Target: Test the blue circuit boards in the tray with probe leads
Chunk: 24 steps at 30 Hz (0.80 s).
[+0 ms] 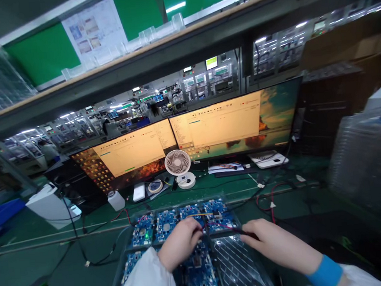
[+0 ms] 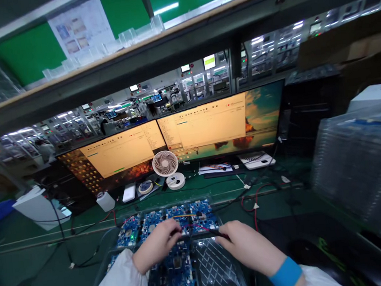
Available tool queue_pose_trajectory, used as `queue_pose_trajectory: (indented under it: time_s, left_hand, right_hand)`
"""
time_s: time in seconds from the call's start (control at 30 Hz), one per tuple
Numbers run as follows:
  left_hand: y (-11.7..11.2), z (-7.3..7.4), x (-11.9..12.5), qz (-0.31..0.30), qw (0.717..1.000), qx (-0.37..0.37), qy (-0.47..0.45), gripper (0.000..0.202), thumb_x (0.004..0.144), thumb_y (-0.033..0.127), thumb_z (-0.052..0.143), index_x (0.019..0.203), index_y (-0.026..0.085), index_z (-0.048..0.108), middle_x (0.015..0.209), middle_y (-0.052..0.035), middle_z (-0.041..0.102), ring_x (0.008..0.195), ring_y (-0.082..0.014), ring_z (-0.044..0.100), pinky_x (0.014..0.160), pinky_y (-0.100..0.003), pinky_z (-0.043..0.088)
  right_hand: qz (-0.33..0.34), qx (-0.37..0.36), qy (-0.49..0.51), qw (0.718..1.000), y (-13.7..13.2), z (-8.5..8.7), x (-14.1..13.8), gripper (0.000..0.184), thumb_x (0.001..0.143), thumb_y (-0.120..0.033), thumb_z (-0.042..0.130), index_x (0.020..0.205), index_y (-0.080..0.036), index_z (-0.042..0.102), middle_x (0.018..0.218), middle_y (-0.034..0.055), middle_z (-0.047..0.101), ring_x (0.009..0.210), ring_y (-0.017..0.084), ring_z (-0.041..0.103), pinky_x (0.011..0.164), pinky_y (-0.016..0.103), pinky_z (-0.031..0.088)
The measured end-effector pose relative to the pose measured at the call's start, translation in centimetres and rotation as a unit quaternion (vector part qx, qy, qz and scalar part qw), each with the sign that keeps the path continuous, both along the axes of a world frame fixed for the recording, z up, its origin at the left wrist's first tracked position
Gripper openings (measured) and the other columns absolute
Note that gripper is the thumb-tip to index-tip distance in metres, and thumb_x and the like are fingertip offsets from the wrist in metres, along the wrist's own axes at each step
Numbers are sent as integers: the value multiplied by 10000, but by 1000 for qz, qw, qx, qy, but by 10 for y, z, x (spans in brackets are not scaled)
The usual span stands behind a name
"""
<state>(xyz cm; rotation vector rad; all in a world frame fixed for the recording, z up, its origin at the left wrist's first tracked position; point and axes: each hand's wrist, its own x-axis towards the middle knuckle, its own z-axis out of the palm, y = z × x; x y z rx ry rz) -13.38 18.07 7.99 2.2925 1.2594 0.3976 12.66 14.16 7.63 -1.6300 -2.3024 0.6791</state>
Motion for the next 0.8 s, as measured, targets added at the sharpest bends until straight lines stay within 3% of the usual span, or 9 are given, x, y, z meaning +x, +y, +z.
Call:
queue_pose_trajectory:
  time_s: [0.07, 0.13, 0.27, 0.37, 0.53, 0.8]
  left_hand:
    - [20, 0, -1, 26, 998, 58, 22, 185, 857, 184, 452, 920, 197, 626, 941, -52, 625, 891, -176, 564, 858, -298, 443]
    - [43, -3, -2, 45, 995, 82, 16, 178, 830, 148, 467, 897, 189, 627, 935, -55, 626, 883, -174, 570, 853, -291, 447]
    - [89, -20, 0, 66, 995, 77, 4, 171, 759, 94, 521, 835, 178, 649, 859, -43, 654, 817, -168, 590, 803, -283, 456]
    - [110, -36, 3, 78, 995, 67, -3, 171, 738, 90, 532, 805, 179, 662, 782, -21, 666, 770, -163, 599, 764, -281, 457]
    - [121, -54, 9, 80, 994, 63, -26, 164, 736, 102, 546, 814, 182, 666, 782, -10, 674, 751, -147, 595, 747, -260, 453]
    - [119, -63, 12, 87, 993, 68, -40, 168, 758, 120, 539, 825, 200, 671, 826, -18, 678, 806, -155, 600, 805, -273, 460]
  right_hand:
    - [9, -5, 21, 1000, 2, -4, 1, 106, 910, -213, 515, 864, -174, 601, 785, 19, 589, 719, 168, 555, 615, 239, 352]
    - [1, -7, 33, 999, 6, -11, 3, 132, 880, -199, 516, 995, -179, 577, 798, 16, 587, 717, 169, 556, 611, 237, 367]
    - [-39, 11, 45, 998, 18, -23, 12, 178, 867, -209, 449, 1015, -171, 541, 883, 49, 592, 786, 190, 566, 682, 268, 414]
    - [-69, 31, 55, 996, 23, -26, 19, 232, 905, -260, 372, 1069, -172, 511, 940, 70, 585, 821, 199, 563, 723, 294, 431]
    - [-77, 16, 42, 996, 22, -28, 27, 277, 899, -281, 385, 1114, -163, 513, 892, 67, 578, 789, 201, 563, 705, 296, 443]
    - [-53, -12, 15, 998, 22, -37, 26, 262, 881, -209, 449, 1118, -163, 551, 895, 58, 581, 799, 201, 572, 708, 284, 434]
